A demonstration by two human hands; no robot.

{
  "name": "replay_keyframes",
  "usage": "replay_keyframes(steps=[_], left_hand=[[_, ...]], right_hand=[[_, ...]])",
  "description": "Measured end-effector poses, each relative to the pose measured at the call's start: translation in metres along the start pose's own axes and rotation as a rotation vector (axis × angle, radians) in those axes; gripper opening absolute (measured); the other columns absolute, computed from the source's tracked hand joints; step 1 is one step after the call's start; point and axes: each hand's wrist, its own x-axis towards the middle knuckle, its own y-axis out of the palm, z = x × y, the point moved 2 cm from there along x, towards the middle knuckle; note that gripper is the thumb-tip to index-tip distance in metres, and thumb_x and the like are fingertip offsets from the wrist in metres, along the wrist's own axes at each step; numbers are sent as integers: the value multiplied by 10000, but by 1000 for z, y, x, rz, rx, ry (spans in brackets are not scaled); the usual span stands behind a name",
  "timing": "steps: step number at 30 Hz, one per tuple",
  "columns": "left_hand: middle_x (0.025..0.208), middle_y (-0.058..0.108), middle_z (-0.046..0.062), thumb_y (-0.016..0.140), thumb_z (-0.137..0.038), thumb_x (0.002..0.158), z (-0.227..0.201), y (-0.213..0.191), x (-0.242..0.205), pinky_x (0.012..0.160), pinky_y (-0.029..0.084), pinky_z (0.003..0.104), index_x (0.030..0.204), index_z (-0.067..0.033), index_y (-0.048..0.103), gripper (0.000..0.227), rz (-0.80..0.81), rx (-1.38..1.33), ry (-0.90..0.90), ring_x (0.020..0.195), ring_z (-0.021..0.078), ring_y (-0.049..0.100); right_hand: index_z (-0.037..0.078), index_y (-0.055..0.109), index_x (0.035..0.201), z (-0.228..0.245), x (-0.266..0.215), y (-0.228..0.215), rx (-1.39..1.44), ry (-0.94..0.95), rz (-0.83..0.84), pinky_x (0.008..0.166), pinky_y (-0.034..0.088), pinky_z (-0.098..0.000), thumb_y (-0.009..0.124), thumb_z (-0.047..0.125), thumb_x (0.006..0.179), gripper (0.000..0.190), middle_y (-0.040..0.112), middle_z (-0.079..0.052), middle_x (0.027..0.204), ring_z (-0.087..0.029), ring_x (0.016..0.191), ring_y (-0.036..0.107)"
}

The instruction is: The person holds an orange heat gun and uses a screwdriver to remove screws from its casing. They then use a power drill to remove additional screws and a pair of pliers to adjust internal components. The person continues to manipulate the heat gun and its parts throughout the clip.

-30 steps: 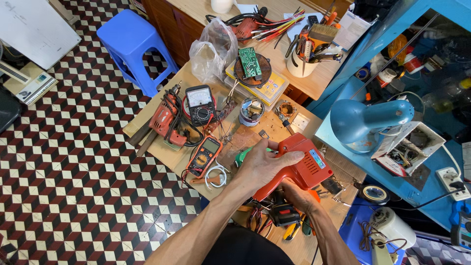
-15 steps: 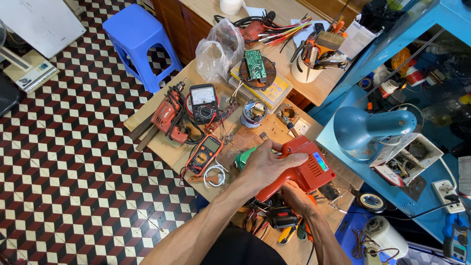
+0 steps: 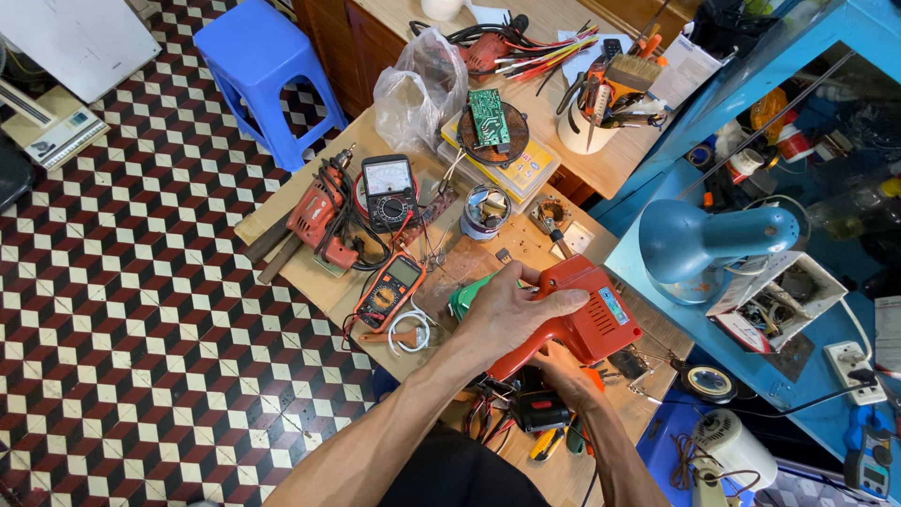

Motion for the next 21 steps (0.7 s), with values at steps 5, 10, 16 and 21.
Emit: replay_keyframes(steps=[5,10,16,21], left_hand=[[1061,755,261,845,-460,752,-2,-6,-4,766,643,295,1180,50,499,750,52,-146,31,926,225,778],[1035,742,183,831,-385,773,-4,-17,-15,704,637,300,1147,-8,556,598,-37,-155,-27,872,199,760],[1054,749,144,767,-296,890,-9,-29,-29,700,612,323,1156,-40,546,430,24,-471,-60,860,179,735],[1124,736,62,731,-327,912,-3,-32,-37,813,602,338,1286,-52,613,479,127,-527,-101,954,137,710]], right_hand=[[-11,710,1091,1,2,4,-43,-69,74,778,539,-300,747,360,822,460,740,-86,971,-132,822,656],[42,692,1171,25,-11,13,-35,-371,61,828,513,-261,753,264,845,399,724,-36,1044,-91,923,649],[-5,714,1159,51,-60,13,113,-344,24,720,550,-290,685,159,812,385,742,-69,925,-126,790,674],[-2,668,1157,40,-100,6,65,-139,-303,702,554,-306,741,212,809,416,747,-102,940,-148,791,691]])
